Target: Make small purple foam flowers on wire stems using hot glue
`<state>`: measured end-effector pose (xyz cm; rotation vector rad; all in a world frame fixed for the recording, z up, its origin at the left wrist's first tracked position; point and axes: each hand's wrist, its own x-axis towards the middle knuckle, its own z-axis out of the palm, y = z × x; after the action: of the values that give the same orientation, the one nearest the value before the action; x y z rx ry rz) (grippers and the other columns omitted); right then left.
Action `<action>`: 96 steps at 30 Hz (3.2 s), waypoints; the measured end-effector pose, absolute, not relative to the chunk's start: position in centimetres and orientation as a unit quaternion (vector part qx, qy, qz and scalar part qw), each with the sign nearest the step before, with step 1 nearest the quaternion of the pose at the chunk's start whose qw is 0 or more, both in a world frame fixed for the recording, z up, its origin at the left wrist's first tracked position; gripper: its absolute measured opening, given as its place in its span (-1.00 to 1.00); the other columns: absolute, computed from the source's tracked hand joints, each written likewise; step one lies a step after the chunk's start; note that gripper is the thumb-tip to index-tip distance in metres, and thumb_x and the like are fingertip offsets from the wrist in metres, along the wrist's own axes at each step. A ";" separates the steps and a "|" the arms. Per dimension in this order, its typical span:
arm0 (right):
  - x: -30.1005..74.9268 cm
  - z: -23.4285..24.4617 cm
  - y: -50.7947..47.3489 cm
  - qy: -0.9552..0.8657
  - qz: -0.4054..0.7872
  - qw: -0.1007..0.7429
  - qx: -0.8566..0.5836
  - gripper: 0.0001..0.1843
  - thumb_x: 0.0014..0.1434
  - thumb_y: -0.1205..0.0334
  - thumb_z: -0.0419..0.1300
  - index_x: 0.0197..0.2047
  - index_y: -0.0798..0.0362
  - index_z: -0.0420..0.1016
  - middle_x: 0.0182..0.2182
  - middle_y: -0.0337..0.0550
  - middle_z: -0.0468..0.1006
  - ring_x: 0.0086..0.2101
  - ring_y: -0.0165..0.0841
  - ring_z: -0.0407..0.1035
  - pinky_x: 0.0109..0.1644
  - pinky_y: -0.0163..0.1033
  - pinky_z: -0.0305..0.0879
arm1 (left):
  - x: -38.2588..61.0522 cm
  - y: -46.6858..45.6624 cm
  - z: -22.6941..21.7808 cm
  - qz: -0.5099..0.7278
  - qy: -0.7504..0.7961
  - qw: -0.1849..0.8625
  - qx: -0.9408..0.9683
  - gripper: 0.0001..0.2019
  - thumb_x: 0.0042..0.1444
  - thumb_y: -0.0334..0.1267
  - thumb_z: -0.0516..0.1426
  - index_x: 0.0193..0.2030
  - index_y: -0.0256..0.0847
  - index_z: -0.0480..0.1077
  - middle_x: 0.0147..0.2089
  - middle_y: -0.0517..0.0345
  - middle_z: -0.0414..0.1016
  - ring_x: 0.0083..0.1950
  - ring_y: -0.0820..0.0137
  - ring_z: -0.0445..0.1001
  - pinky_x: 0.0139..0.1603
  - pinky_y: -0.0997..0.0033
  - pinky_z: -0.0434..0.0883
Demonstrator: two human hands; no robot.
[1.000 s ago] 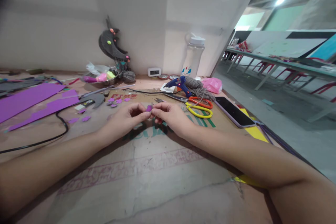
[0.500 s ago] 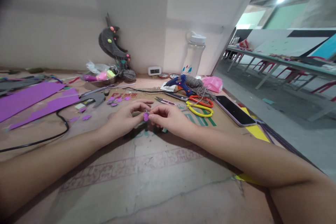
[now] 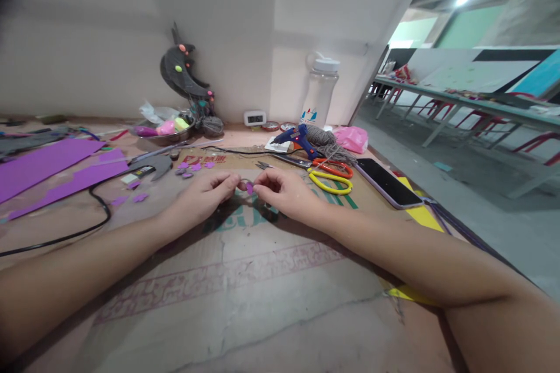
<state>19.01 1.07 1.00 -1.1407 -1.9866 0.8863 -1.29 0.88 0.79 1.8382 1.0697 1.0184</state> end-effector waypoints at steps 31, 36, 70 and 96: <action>19.0 0.9 1.2 -0.744 0.383 0.345 -0.425 -0.81 0.17 0.12 0.22 -0.25 0.08 0.51 -0.44 -0.22 0.53 -0.43 -0.43 0.40 -0.32 -0.30 0.35 | -1.3 0.5 0.4 0.342 0.433 0.328 0.767 -0.74 0.19 -0.04 0.13 -0.32 -0.16 0.52 -0.37 0.17 0.57 -0.39 0.37 0.42 -0.38 0.42 0.27; 18.9 1.0 1.0 -0.744 0.351 0.353 -0.445 -0.81 0.16 0.12 0.22 -0.31 0.09 0.50 -0.49 -0.23 0.52 -0.47 -0.42 0.39 -0.36 -0.30 0.31 | -1.3 0.5 0.5 0.357 0.427 0.357 0.750 -0.80 0.18 -0.10 0.17 -0.32 -0.17 0.49 -0.35 0.18 0.58 -0.36 0.37 0.47 -0.34 0.43 0.33; 18.5 1.1 1.0 -0.695 0.468 0.366 -0.406 -0.76 0.13 0.12 0.27 -0.23 0.09 0.42 -0.46 -0.27 0.49 -0.48 -0.48 0.35 -0.35 -0.31 0.34 | -1.2 -0.4 0.7 0.282 0.428 0.220 0.830 -0.75 0.29 -0.16 0.02 -0.34 -0.14 0.44 -0.37 0.26 0.56 -0.32 0.39 0.45 -0.28 0.42 0.26; 18.5 1.3 0.5 -0.724 0.421 0.359 -0.411 -0.79 0.18 0.11 0.23 -0.29 0.10 0.43 -0.51 -0.28 0.44 -0.50 -0.48 0.32 -0.41 -0.34 0.25 | -1.2 -0.6 0.7 0.264 0.436 0.177 0.842 -0.75 0.28 -0.14 0.02 -0.35 -0.13 0.45 -0.36 0.24 0.56 -0.33 0.38 0.45 -0.31 0.39 0.23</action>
<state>18.50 0.50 1.28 -1.0601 -1.8682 1.0856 -1.18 -0.56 0.71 2.3828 1.2342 0.7469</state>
